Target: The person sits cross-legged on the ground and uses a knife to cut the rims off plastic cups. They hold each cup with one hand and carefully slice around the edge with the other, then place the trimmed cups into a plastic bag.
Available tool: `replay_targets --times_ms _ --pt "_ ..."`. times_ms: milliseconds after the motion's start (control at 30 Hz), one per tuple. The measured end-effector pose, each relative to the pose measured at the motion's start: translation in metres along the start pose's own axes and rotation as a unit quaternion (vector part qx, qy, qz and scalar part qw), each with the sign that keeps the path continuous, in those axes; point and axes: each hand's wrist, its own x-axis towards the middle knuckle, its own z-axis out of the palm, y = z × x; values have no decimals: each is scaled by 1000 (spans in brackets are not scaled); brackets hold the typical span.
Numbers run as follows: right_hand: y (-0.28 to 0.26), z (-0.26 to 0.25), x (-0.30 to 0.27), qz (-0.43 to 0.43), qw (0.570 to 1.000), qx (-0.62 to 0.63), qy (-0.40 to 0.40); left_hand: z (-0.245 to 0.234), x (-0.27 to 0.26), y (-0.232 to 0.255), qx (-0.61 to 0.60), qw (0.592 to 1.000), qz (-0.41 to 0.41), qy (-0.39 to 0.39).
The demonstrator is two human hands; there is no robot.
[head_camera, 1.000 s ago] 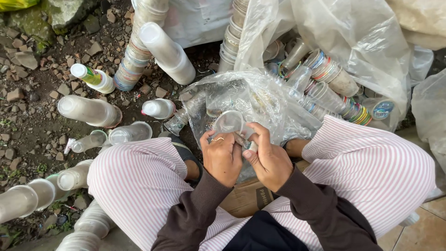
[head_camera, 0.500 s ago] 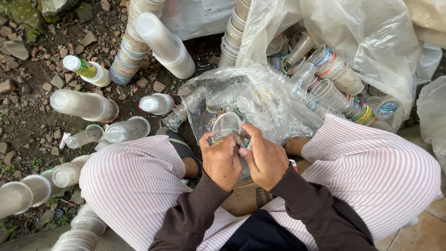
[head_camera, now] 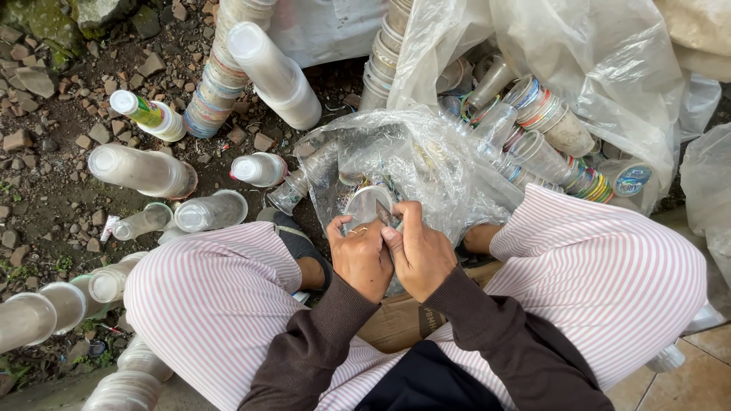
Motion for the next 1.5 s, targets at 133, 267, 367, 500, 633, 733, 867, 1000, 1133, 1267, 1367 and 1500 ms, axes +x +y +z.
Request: replay_targets --times_ms 133,267,367,500,633,733,867,1000,1133,1267,1367,1500 --pt "10 5 4 30 998 31 -39 5 -3 -5 23 999 -33 -34" --pt "8 -2 5 28 993 98 -63 1 1 -7 28 997 -59 -45" --pt "7 -5 -1 36 991 105 -74 -9 4 -3 33 995 -67 -61" --pt "24 2 -9 3 994 89 -65 -13 5 5 35 994 -82 -66" --pt "16 -13 -11 4 992 103 -70 -14 10 14 -15 996 -74 -56" --pt "15 -17 -13 4 992 98 -75 -12 8 12 -31 995 -73 -63" --pt "11 -22 -12 -18 996 58 -70 -17 15 19 -47 994 -75 -66" --pt "5 -20 -7 -42 998 4 -42 -6 6 14 -23 994 -79 -72" --pt "-1 -23 -3 -46 998 5 -32 -1 2 10 -43 992 -93 -67" --pt "6 -27 3 -42 980 187 -60 -10 15 17 -78 989 -115 -49" --pt "15 -27 5 -52 941 327 -68 -17 21 23 -93 989 -112 -37" --pt "15 -28 3 -57 948 311 -41 -16 21 23 -83 991 -107 -19"
